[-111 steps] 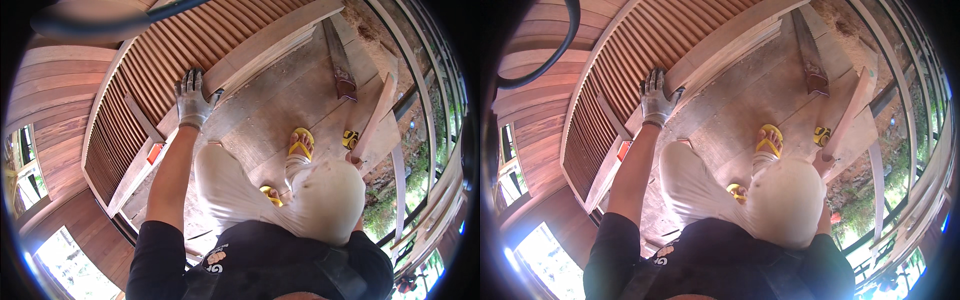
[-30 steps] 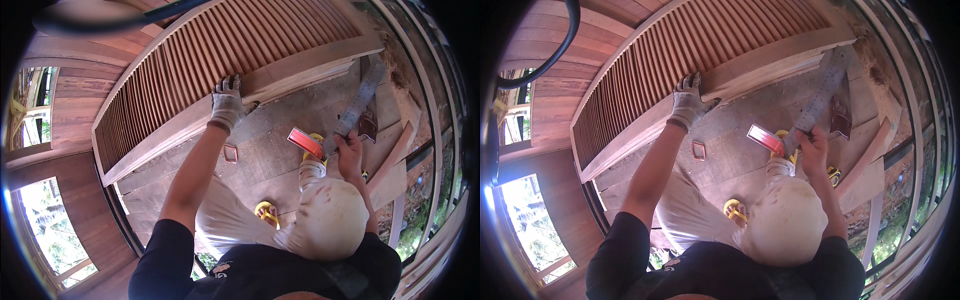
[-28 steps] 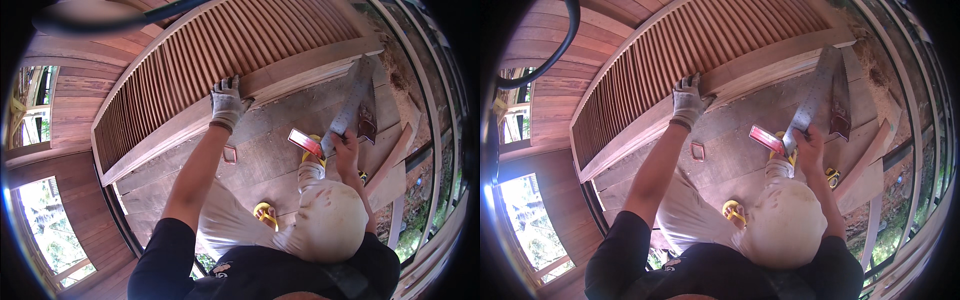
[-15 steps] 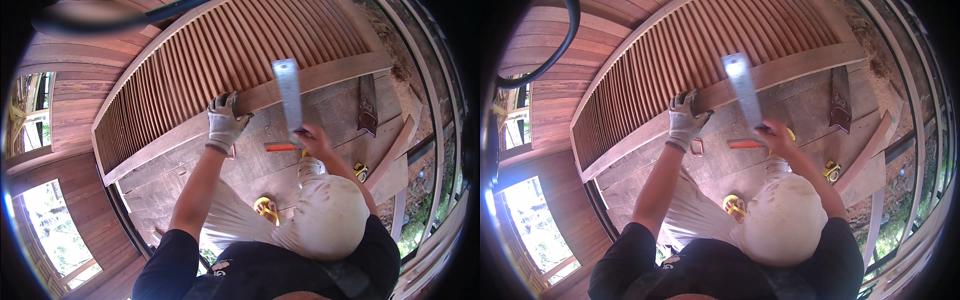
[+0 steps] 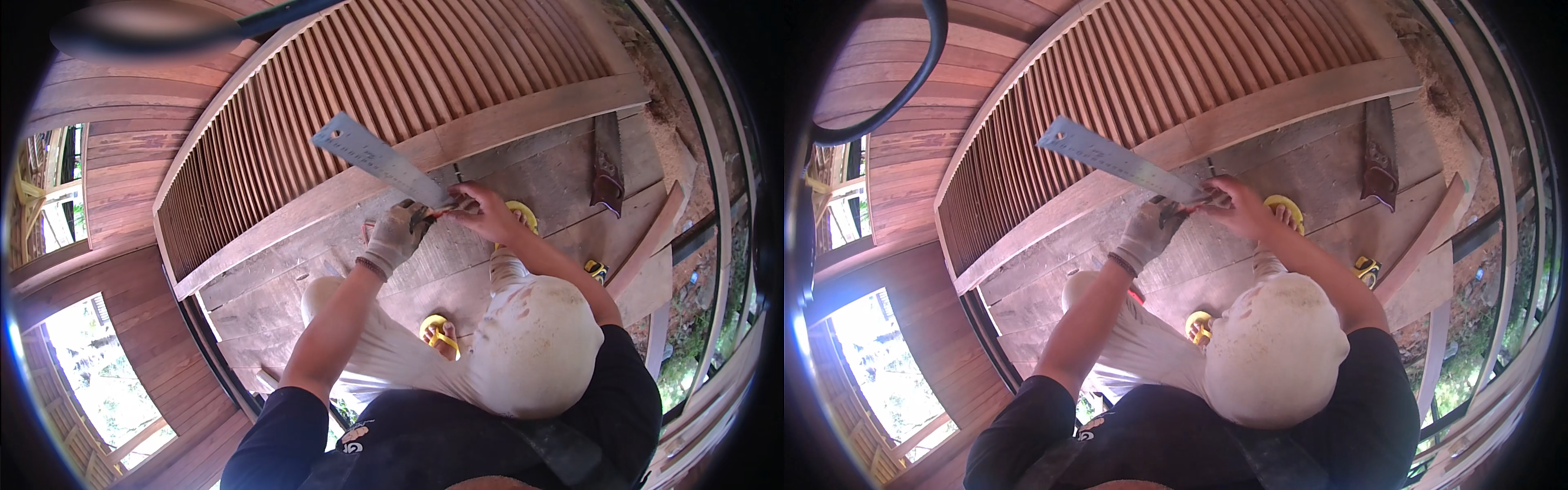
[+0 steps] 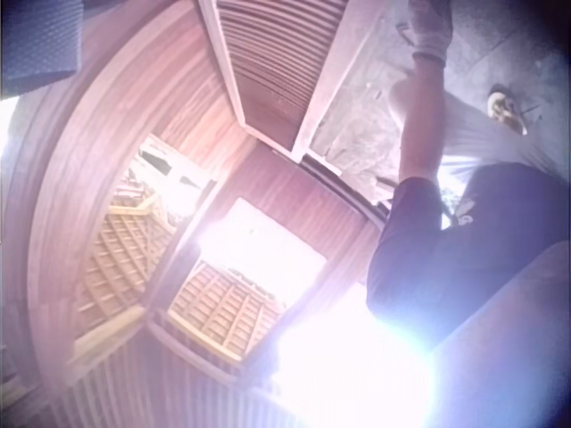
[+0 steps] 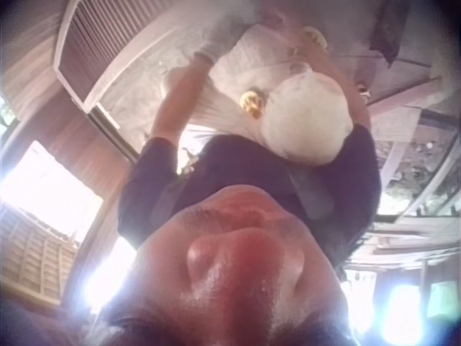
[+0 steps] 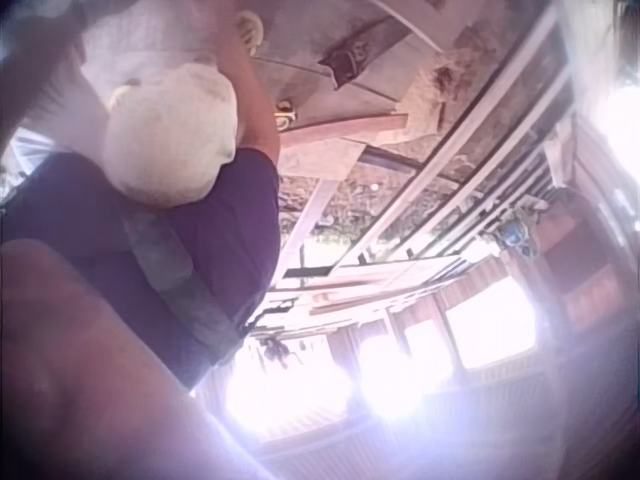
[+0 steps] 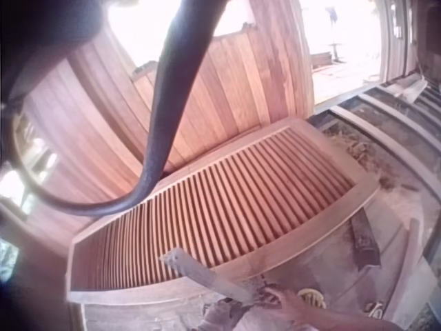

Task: The person measures and marks a wooden slat using a square and pencil, then applies glue to the slat and the ceiling structure. The person positions the slat onto the ceiling and secures it in place.

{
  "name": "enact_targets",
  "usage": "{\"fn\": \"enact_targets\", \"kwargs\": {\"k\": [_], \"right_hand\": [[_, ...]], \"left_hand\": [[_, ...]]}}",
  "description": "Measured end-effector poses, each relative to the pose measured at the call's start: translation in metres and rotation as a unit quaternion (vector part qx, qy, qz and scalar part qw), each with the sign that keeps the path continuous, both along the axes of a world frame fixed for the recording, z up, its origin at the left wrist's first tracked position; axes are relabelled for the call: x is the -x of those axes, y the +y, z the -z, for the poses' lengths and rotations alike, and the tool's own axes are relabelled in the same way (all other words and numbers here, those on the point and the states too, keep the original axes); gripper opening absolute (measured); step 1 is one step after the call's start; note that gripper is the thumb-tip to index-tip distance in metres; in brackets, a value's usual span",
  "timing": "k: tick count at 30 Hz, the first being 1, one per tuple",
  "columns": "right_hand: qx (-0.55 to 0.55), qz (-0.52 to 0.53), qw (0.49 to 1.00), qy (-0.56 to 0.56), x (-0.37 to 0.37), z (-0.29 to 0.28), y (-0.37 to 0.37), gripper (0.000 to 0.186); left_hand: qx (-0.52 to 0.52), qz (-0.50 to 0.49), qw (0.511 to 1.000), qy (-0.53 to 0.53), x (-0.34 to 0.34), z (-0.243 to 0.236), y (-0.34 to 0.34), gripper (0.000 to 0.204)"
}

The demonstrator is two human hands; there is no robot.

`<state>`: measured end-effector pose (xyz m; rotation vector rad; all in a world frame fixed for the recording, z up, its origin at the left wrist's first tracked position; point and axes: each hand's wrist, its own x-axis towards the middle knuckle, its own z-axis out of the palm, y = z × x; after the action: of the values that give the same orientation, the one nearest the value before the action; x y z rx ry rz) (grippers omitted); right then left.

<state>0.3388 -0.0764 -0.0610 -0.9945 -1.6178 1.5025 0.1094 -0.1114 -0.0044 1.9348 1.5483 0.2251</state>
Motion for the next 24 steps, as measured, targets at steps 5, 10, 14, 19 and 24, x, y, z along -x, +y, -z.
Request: {"fn": "enact_targets", "kwargs": {"k": [5, 10, 14, 19, 24], "right_hand": [[0.276, -0.056, 0.948, 0.147, 0.004, 0.029, 0.006, 0.032], [0.278, -0.030, 0.938, 0.207, 0.013, 0.037, 0.029, 0.031], [0.280, -0.031, 0.937, 0.208, 0.014, 0.035, 0.044, 0.027], [0.313, 0.003, 0.909, 0.274, 0.019, 0.040, 0.045, 0.026], [0.300, 0.007, 0.914, 0.274, 0.017, 0.033, 0.050, 0.021]], "left_hand": [[-0.012, 0.012, 0.999, 0.039, -0.006, 0.000, 0.017, 0.029], [-0.199, -0.039, 0.971, 0.125, -0.023, -0.043, 0.014, 0.040], [-0.326, -0.031, 0.939, 0.104, -0.015, -0.051, 0.030, 0.061], [-0.302, -0.014, 0.953, 0.025, 0.000, -0.009, 0.044, 0.073], [-0.271, 0.011, 0.935, 0.229, -0.015, -0.009, 0.049, 0.078]]}}
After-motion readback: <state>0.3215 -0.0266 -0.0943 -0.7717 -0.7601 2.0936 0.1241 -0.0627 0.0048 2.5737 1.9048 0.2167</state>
